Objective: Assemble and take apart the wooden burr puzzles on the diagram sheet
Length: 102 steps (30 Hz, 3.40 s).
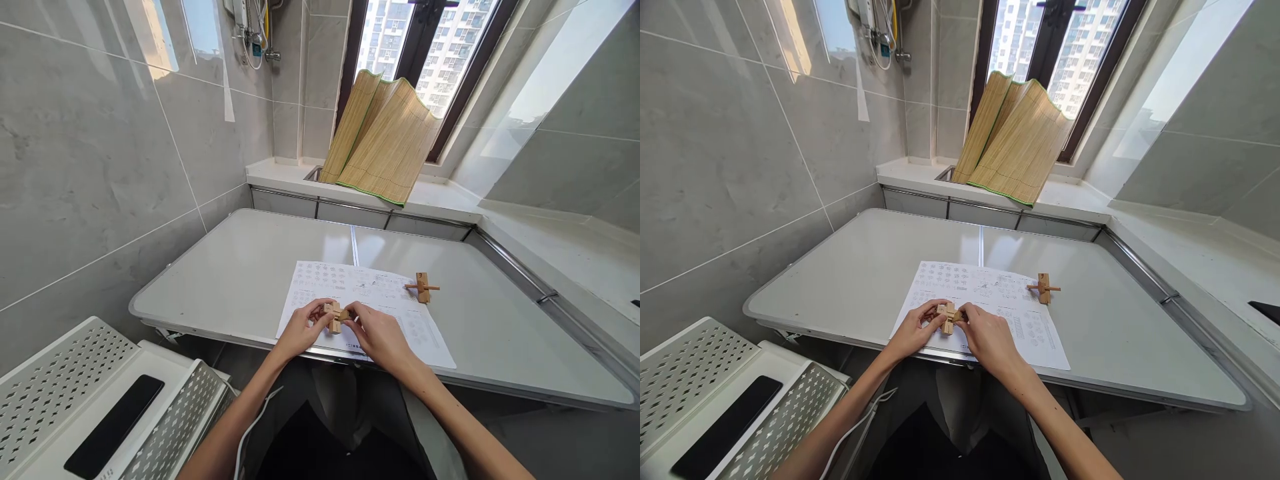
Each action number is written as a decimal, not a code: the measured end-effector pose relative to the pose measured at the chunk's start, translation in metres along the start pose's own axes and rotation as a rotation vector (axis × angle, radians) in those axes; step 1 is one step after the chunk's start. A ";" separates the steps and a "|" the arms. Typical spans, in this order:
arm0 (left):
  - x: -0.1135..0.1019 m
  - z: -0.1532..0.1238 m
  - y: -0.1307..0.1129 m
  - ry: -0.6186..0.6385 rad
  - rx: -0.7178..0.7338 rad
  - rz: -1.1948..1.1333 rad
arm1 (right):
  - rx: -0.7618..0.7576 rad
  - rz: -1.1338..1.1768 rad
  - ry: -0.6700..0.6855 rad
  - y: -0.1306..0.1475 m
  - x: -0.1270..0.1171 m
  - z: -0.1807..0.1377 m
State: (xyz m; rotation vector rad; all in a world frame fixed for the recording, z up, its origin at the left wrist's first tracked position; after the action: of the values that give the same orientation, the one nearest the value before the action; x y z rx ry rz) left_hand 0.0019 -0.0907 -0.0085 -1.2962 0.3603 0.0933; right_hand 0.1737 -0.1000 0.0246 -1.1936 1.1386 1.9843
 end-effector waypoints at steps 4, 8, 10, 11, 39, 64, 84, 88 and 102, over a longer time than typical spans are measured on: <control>0.000 -0.001 -0.002 0.010 0.003 0.024 | -0.015 0.103 0.038 0.003 -0.002 -0.003; 0.001 -0.001 -0.005 0.024 0.017 0.053 | -0.011 0.177 0.042 0.007 -0.005 -0.002; 0.001 -0.001 -0.008 0.026 0.034 0.075 | 0.009 0.218 0.032 0.007 -0.007 -0.001; 0.000 0.000 -0.009 0.027 0.045 0.088 | 0.018 0.245 0.027 0.006 -0.008 0.000; -0.002 0.003 0.004 0.084 -0.041 -0.182 | 0.224 1.124 0.193 -0.009 0.041 -0.001; -0.003 0.005 -0.005 0.116 0.002 -0.142 | 0.503 0.984 -0.082 -0.115 -0.001 -0.058; -0.111 0.040 0.045 -0.123 0.006 0.867 | 0.644 0.398 -0.430 -0.251 -0.043 -0.101; -0.096 0.042 0.050 -0.129 0.016 0.976 | 0.633 0.452 -0.458 -0.252 -0.041 -0.105; -0.094 0.044 0.050 -0.123 0.006 1.027 | 0.626 0.428 -0.490 -0.252 -0.041 -0.106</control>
State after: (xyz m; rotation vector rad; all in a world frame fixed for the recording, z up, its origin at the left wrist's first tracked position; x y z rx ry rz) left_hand -0.0909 -0.0221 -0.0156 -0.9804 0.8878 1.0271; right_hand 0.4348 -0.0715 -0.0607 -0.1403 1.6506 1.8276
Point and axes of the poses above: each hand's wrist, its own z-axis towards the middle knuckle, its own x-axis out of the palm, y = z × x, the point moved 7 cm from there along z, towards the middle knuckle, and after that the axes turned 2 degrees about -y, right-handed, at the moved point
